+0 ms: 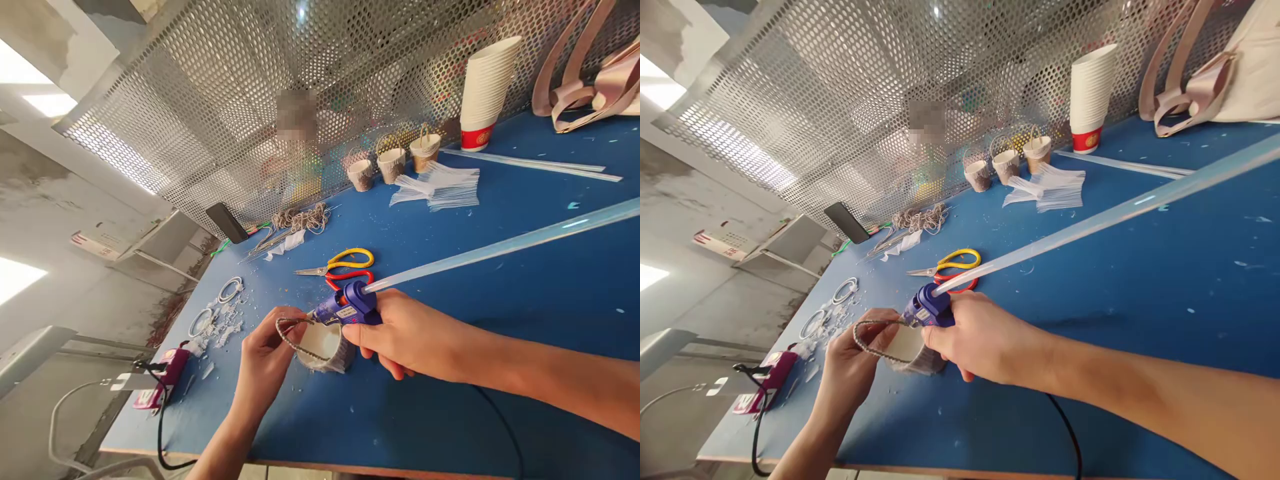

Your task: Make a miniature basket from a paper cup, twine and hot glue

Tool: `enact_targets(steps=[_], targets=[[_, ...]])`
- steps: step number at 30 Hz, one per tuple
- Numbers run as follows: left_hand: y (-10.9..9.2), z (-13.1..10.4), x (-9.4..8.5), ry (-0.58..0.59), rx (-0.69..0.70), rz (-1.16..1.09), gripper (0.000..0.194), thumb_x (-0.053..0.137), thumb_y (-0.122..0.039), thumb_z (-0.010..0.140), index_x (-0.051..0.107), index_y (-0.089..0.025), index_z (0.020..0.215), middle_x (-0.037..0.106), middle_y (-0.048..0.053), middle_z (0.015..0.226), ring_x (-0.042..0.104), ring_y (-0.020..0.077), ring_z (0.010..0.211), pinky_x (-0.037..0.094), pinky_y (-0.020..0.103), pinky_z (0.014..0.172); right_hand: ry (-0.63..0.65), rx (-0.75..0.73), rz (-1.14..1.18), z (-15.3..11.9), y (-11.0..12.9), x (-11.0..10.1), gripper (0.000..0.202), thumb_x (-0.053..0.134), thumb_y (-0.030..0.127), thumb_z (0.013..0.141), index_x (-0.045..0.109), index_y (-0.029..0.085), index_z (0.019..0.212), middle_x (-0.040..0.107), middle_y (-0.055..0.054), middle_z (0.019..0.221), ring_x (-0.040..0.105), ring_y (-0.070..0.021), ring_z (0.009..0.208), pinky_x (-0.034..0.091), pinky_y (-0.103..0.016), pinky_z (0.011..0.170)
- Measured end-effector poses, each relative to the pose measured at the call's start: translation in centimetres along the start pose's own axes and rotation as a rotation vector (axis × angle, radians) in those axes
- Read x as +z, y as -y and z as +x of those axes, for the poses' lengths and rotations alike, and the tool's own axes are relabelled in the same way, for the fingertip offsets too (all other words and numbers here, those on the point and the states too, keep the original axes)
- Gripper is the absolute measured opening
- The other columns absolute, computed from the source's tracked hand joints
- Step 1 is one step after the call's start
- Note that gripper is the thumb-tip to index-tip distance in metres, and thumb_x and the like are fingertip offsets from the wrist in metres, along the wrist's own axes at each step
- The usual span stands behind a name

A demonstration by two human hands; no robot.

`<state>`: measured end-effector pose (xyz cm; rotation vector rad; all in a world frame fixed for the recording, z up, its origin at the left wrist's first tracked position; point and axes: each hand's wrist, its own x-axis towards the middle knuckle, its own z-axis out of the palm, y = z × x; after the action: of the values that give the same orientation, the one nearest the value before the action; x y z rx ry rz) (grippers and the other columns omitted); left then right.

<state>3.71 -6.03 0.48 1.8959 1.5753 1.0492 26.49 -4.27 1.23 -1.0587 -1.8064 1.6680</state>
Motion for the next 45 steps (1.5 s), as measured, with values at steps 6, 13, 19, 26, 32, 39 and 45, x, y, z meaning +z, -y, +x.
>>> enact_targets(steps=[6,13,19,26,32,39,45], targets=[[0.1,-0.1,0.1,-0.027,-0.036,0.0,0.012,0.062,-0.03,0.079,0.069,-0.02,0.079,0.066,0.003,0.08,0.06,0.0161,0.074,0.049,0.023,0.062,-0.004,-0.05,-0.029,0.0,0.1,0.4,0.021,0.046,0.03,0.086,0.05,0.02,0.068,0.042,0.008,0.04,0.044,-0.0083,0.037,0.033,-0.018,0.037],[0.3,-0.2,0.1,-0.01,-0.058,-0.048,0.009,0.062,-0.027,0.08,0.069,-0.022,0.081,0.067,0.0,0.081,0.061,0.0139,0.074,0.048,0.021,0.062,-0.049,-0.153,-0.185,-0.3,1.0,0.4,0.015,0.048,0.021,0.083,0.05,0.021,0.068,0.04,0.009,0.042,0.039,-0.0073,0.04,0.033,-0.021,0.048],[-0.1,-0.2,0.1,-0.003,-0.041,-0.028,0.01,0.062,-0.028,0.08,0.069,-0.021,0.081,0.069,0.001,0.078,0.062,0.014,0.071,0.049,0.021,0.061,-0.076,-0.18,-0.211,-0.2,1.0,0.3,0.014,0.048,0.023,0.082,0.052,0.021,0.069,0.04,0.009,0.041,0.039,-0.0089,0.043,0.034,-0.023,0.053],[-0.7,-0.1,0.2,-0.029,-0.006,0.008,0.009,0.061,-0.026,0.079,0.068,-0.021,0.079,0.069,0.001,0.078,0.062,0.0131,0.069,0.05,0.02,0.062,-0.054,-0.127,-0.183,-0.1,0.8,0.3,0.016,0.048,0.021,0.082,0.049,0.02,0.066,0.039,0.009,0.04,0.038,-0.0073,0.038,0.032,-0.021,0.046],[0.1,-0.2,0.2,-0.019,0.008,-0.021,0.012,0.061,-0.028,0.081,0.069,-0.019,0.082,0.07,0.003,0.082,0.064,0.0144,0.073,0.051,0.021,0.063,0.004,-0.037,-0.022,0.3,-0.2,0.5,0.024,0.046,0.028,0.086,0.047,0.02,0.063,0.038,0.009,0.037,0.037,-0.007,0.033,0.031,-0.018,0.035],[0.0,-0.2,0.1,-0.022,0.038,-0.008,0.012,0.062,-0.028,0.08,0.07,-0.02,0.083,0.071,0.003,0.082,0.065,0.0149,0.073,0.053,0.021,0.063,0.012,-0.004,-0.038,0.5,-0.3,0.1,0.027,0.046,0.03,0.087,0.047,0.019,0.062,0.039,0.009,0.034,0.037,-0.0064,0.031,0.032,-0.017,0.035],[-0.2,-0.2,-0.2,-0.008,0.05,0.03,0.01,0.063,-0.027,0.08,0.07,-0.022,0.083,0.072,0.002,0.084,0.066,0.0135,0.072,0.052,0.019,0.062,0.06,0.021,0.041,0.6,-0.3,-0.4,0.037,0.045,0.032,0.088,0.042,0.019,0.054,0.04,0.007,0.033,0.037,-0.0059,0.031,0.034,-0.019,0.04]])
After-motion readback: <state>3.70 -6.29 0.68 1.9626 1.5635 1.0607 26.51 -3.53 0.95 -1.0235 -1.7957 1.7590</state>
